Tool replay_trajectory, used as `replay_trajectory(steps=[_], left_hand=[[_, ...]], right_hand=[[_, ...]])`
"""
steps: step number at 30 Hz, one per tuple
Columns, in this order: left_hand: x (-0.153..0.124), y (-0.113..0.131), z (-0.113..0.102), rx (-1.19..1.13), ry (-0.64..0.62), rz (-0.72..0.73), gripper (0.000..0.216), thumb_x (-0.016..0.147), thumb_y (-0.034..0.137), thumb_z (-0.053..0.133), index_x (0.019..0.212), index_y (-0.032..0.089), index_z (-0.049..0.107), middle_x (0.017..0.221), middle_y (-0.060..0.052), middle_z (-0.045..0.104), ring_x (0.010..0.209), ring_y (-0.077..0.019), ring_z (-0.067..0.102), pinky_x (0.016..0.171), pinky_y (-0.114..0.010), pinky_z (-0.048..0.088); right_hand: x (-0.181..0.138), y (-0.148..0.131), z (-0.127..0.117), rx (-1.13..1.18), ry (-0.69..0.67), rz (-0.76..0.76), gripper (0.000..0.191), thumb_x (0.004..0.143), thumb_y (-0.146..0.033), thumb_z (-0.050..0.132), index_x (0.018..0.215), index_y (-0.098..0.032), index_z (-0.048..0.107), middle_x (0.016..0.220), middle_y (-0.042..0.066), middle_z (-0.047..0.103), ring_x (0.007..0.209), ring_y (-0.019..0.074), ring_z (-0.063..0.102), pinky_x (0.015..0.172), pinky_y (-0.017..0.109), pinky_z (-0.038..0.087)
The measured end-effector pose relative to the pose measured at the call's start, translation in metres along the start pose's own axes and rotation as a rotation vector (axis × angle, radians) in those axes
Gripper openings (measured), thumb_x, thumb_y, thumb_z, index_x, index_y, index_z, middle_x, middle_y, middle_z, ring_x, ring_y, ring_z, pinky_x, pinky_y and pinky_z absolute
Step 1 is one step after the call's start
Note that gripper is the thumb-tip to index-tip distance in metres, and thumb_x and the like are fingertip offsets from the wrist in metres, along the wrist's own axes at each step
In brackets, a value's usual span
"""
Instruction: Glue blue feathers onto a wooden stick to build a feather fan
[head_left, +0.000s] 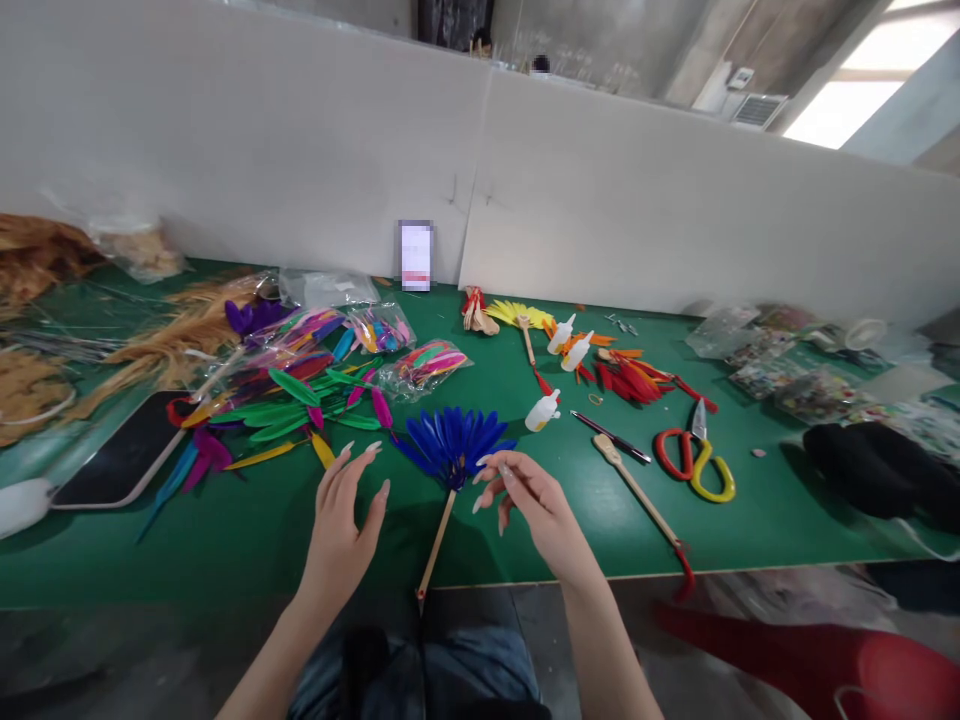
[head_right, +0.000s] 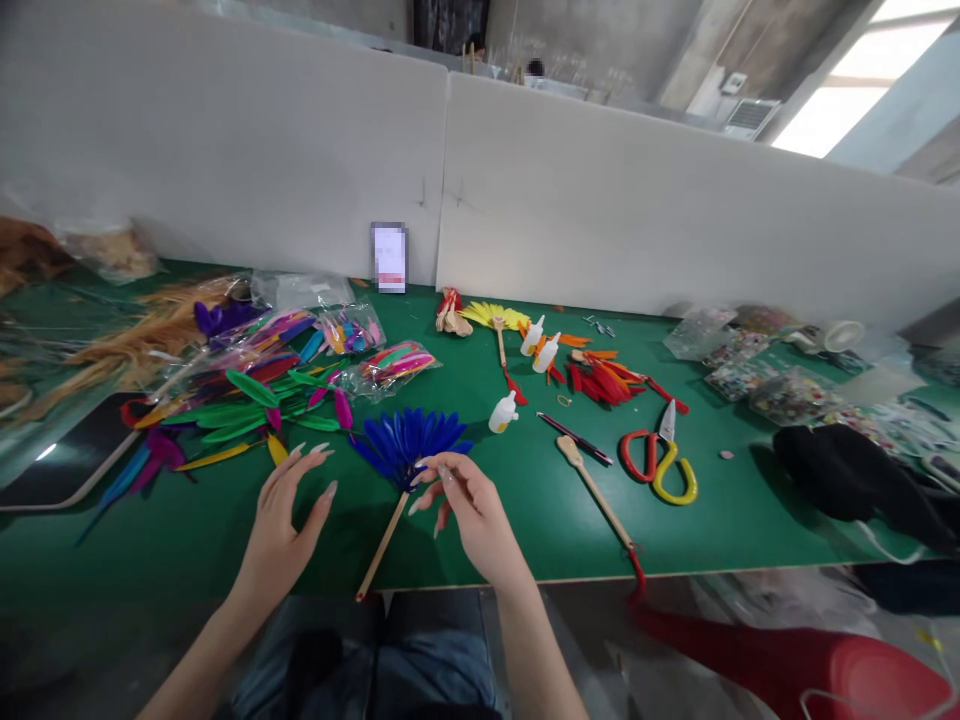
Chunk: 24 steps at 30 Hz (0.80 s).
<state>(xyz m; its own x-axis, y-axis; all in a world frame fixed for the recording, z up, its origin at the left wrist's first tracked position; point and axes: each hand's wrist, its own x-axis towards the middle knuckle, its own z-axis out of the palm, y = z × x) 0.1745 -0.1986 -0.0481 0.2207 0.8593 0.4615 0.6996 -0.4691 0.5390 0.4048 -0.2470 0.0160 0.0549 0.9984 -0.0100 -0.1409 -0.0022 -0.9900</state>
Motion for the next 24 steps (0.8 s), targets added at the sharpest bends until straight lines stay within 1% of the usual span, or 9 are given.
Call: replay_trajectory(steps=[4, 6, 9, 10, 12, 15, 18, 21, 24], left_hand=[[0.0, -0.001, -0.001, -0.003, 0.012, 0.029, 0.037, 0.093, 0.033, 0.047, 0.128, 0.022, 0.046, 0.124, -0.01, 0.057, 0.13, -0.0299, 0.039, 0.1, -0.046, 0.041], [0.002, 0.003, -0.004, -0.023, 0.042, 0.061, 0.033, 0.091, 0.032, 0.049, 0.123, 0.022, 0.05, 0.121, -0.01, 0.059, 0.128, -0.0297, 0.042, 0.099, -0.045, 0.041], [0.008, 0.019, -0.013, -0.146, 0.037, 0.117, 0.021, 0.091, 0.027, 0.049, 0.109, 0.021, 0.056, 0.099, -0.007, 0.065, 0.107, -0.0246, 0.057, 0.088, -0.037, 0.047], [0.012, 0.027, -0.016, -0.215, -0.018, 0.14, 0.018, 0.091, 0.026, 0.048, 0.106, 0.021, 0.057, 0.089, -0.005, 0.065, 0.094, -0.0216, 0.06, 0.082, -0.033, 0.049], [0.018, 0.045, -0.022, -0.326, -0.197, 0.168, 0.017, 0.092, 0.027, 0.045, 0.101, 0.02, 0.057, 0.078, -0.002, 0.062, 0.078, -0.017, 0.061, 0.072, -0.028, 0.049], [0.025, 0.067, -0.028, -0.371, -0.41, 0.211, 0.016, 0.094, 0.027, 0.044, 0.098, 0.02, 0.057, 0.079, -0.001, 0.061, 0.074, -0.0147, 0.059, 0.069, -0.025, 0.047], [0.026, 0.076, -0.031, -0.394, -0.478, 0.221, 0.017, 0.095, 0.024, 0.041, 0.088, 0.02, 0.056, 0.078, 0.0, 0.06, 0.073, -0.0133, 0.057, 0.067, -0.023, 0.044], [0.024, 0.075, -0.037, -0.44, -0.491, 0.217, 0.022, 0.096, 0.025, 0.041, 0.08, 0.019, 0.055, 0.072, 0.001, 0.057, 0.067, -0.0118, 0.054, 0.062, -0.021, 0.042], [0.024, 0.071, -0.046, -0.446, -0.546, 0.241, 0.026, 0.095, 0.028, 0.046, 0.071, 0.019, 0.055, 0.065, 0.002, 0.056, 0.063, -0.0117, 0.052, 0.06, -0.022, 0.04]], right_hand=[[0.001, 0.0, 0.002, -0.029, 0.007, 0.019, 0.031, 0.089, -0.042, 0.053, 0.11, -0.021, 0.059, 0.094, 0.007, 0.06, 0.071, 0.0137, 0.063, 0.044, 0.02, 0.046], [0.001, 0.002, 0.003, -0.03, 0.031, 0.024, 0.031, 0.087, -0.041, 0.055, 0.112, -0.023, 0.059, 0.095, 0.006, 0.058, 0.071, 0.0135, 0.063, 0.044, 0.019, 0.046], [0.0, 0.006, 0.006, -0.025, 0.069, 0.037, 0.037, 0.083, -0.039, 0.061, 0.117, -0.025, 0.055, 0.096, 0.004, 0.055, 0.072, 0.0131, 0.063, 0.043, 0.018, 0.044], [-0.001, 0.007, 0.007, -0.038, 0.077, 0.044, 0.04, 0.082, -0.039, 0.063, 0.118, -0.026, 0.054, 0.096, 0.003, 0.054, 0.071, 0.013, 0.063, 0.043, 0.018, 0.043], [-0.005, 0.007, 0.011, -0.095, 0.073, 0.05, 0.04, 0.078, -0.038, 0.067, 0.114, -0.025, 0.054, 0.098, 0.003, 0.055, 0.072, 0.0131, 0.061, 0.047, 0.02, 0.045], [-0.012, 0.003, 0.018, -0.192, 0.02, 0.023, 0.03, 0.075, -0.033, 0.071, 0.099, -0.022, 0.056, 0.099, 0.003, 0.058, 0.075, 0.0135, 0.06, 0.06, 0.025, 0.048], [-0.018, -0.001, 0.024, -0.235, 0.017, -0.025, 0.027, 0.076, -0.029, 0.071, 0.096, -0.023, 0.054, 0.097, 0.002, 0.058, 0.074, 0.0131, 0.059, 0.064, 0.026, 0.047], [-0.021, -0.004, 0.026, -0.276, 0.016, -0.066, 0.027, 0.075, -0.025, 0.071, 0.096, -0.024, 0.055, 0.097, 0.002, 0.055, 0.075, 0.0134, 0.059, 0.061, 0.026, 0.045], [-0.024, -0.006, 0.025, -0.318, -0.036, -0.098, 0.028, 0.072, -0.021, 0.073, 0.095, -0.024, 0.057, 0.102, 0.003, 0.053, 0.076, 0.0133, 0.059, 0.058, 0.025, 0.044]])
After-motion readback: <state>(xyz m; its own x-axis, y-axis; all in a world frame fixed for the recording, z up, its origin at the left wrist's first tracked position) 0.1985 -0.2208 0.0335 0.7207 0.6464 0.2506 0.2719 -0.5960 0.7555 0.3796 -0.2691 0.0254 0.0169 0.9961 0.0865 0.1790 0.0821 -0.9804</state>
